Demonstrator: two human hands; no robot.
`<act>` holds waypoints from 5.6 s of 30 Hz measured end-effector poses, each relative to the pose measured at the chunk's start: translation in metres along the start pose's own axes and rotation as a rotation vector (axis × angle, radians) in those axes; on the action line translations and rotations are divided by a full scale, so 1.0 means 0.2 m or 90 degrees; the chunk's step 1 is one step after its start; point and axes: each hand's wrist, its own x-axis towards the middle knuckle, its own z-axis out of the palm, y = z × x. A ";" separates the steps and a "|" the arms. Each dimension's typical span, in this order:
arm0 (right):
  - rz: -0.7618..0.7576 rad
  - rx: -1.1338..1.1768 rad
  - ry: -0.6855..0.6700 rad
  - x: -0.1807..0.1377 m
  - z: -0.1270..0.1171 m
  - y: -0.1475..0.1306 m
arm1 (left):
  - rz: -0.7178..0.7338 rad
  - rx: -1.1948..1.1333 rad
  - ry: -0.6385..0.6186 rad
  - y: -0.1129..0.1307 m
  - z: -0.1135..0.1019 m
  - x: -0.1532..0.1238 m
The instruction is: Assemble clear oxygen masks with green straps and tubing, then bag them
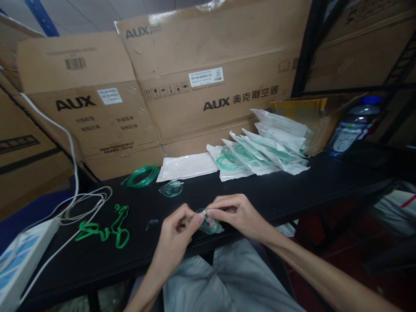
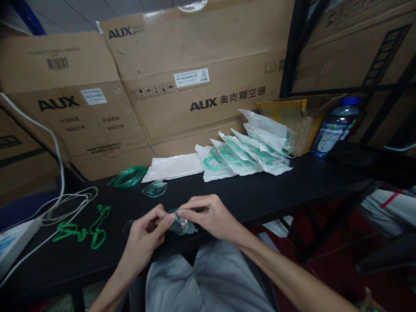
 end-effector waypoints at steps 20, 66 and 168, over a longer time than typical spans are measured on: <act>0.129 0.156 -0.046 0.00 0.00 -0.01 | -0.007 0.088 -0.008 0.03 0.01 0.01; 0.085 0.082 0.072 0.00 0.00 0.03 | 0.035 -0.049 0.027 0.04 0.02 0.01; -0.093 -0.039 -0.075 -0.01 0.02 0.03 | 0.243 0.168 0.193 -0.01 0.03 -0.01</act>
